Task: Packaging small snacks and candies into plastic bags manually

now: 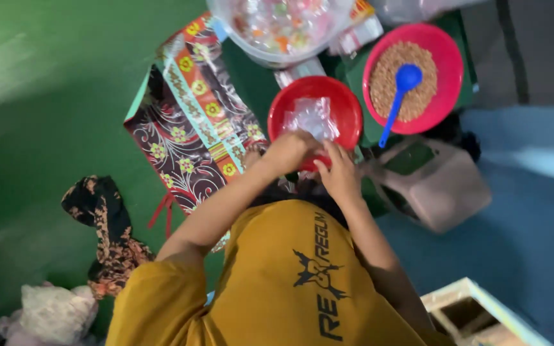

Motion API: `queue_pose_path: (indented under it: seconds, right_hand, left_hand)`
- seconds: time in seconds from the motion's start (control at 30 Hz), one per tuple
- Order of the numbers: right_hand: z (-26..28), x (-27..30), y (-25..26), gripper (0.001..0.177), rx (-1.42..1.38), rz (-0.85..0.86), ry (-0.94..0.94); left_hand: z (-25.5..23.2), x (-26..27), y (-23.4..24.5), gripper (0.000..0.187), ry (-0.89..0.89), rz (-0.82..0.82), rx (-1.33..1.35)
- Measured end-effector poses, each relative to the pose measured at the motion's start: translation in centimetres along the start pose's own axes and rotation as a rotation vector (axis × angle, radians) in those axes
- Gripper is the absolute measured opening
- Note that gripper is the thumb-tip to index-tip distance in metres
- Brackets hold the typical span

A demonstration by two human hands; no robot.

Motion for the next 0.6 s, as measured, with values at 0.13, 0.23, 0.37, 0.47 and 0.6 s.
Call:
queue_pose_path:
  seconds: [0.13, 0.23, 0.37, 0.47, 0.6]
  right_hand:
    - [-2.8, -0.9, -0.1, 0.014, -0.133, -0.018, -0.222]
    - [-3.8, -0.6, 0.7, 0.014, -0.537, -0.010, -0.457]
    - [-6.1, 0.2, -0.2, 0.011, -1.241, -0.155, -0.541]
    - [-8.2, 0.2, -0.9, 0.009, -1.429, -0.120, -0.583]
    - [-7.8, 0.3, -0.5, 0.007, -1.497, -0.060, -0.611]
  left_hand:
    - [-0.5, 0.8, 0.4, 0.023, 0.254, -0.109, 0.704]
    - [-1.5, 1.6, -1.9, 0.033, 0.468, -0.207, 1.047]
    - [-3.8, 0.9, -3.7, 0.013, 0.699, -0.176, 1.549]
    - [-5.6, 0.3, -3.9, 0.007, 0.811, -0.277, 1.595]
    - [-5.6, 0.1, -6.7, 0.011, 0.857, -0.387, 1.588]
Point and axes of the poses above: each hand's wrist, its own x-axis away from the middle knuckle, its own y-axis out of the back of the hand, z = x × y, the point moved 3 cm from there along -x, towards the middle knuckle, and after that the axes turned 1 degree about y, right-handed, at the moved point
